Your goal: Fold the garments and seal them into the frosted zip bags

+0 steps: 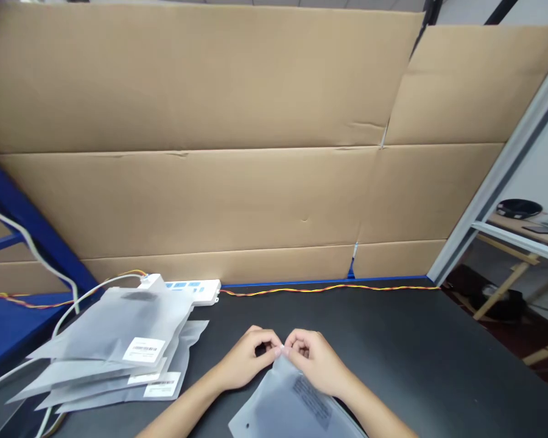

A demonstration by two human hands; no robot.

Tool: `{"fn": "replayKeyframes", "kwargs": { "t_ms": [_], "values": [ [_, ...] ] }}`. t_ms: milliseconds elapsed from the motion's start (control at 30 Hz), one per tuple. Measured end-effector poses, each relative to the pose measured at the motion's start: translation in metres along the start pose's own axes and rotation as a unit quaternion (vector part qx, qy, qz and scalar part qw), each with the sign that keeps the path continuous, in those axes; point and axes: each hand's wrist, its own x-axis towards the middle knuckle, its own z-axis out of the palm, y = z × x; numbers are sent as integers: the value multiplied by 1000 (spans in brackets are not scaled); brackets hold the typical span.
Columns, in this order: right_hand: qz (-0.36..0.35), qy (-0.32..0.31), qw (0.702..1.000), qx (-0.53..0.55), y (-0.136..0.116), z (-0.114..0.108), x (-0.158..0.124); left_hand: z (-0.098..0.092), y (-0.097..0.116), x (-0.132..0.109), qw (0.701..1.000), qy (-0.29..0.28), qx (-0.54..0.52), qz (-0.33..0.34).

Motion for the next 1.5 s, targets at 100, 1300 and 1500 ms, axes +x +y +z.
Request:
{"fn": "replayKeyframes", "kwargs": {
  "t_ms": [100,1300,1500],
  "values": [
    [-3,-12,1000,-16,-3,-6,-3,-2,-7,4,995,55,-78,-14],
    [-19,-136,974,-179,-14,-13,-12,2,-5,-2,989,146,25,25],
    [-25,-65,990,-119,-14,-17,-8,1,-4,4,994,108,25,7]
  ]
}}
